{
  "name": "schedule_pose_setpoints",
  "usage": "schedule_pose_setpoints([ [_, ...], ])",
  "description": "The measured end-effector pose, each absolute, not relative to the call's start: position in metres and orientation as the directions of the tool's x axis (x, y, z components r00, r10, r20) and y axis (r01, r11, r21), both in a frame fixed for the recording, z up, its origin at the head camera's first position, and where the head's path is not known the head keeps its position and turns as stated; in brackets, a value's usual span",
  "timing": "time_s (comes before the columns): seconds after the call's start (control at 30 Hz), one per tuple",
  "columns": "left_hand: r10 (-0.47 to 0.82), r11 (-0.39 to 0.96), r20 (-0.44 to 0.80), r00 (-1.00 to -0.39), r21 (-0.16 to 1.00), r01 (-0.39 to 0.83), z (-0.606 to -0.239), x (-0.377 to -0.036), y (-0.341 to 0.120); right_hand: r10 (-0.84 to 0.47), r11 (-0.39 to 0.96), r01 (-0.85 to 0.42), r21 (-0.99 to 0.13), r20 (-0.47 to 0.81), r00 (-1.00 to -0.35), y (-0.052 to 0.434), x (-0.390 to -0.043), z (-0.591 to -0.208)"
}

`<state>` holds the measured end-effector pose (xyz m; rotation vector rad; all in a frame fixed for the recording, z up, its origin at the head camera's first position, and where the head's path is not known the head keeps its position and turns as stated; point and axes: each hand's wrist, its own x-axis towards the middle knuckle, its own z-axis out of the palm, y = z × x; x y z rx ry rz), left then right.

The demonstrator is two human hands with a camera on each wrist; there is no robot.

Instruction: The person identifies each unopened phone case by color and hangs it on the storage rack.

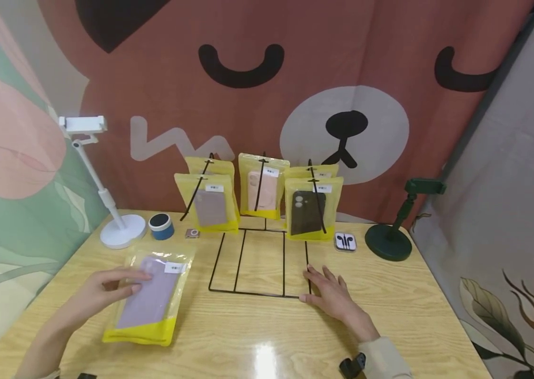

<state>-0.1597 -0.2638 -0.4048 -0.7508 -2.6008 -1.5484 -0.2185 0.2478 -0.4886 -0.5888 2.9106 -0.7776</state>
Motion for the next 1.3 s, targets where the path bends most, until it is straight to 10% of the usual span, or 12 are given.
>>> schedule_pose_setpoints([
  [0.5, 0.473, 0.22, 0.429, -0.77, 0.789, 0.574, -0.357, -0.154, -0.229, -0.373, 0.802, -0.342, -0.489, 0.038, -0.927, 0.249, -0.219, -0.486],
  [1.3, 0.455, 0.272, 0.289, -0.842, 0.856, 0.441, -0.369, -0.197, -0.212, -0.388, 0.793, -0.357, -0.493, 0.043, -0.921, 0.248, -0.218, -0.491],
])
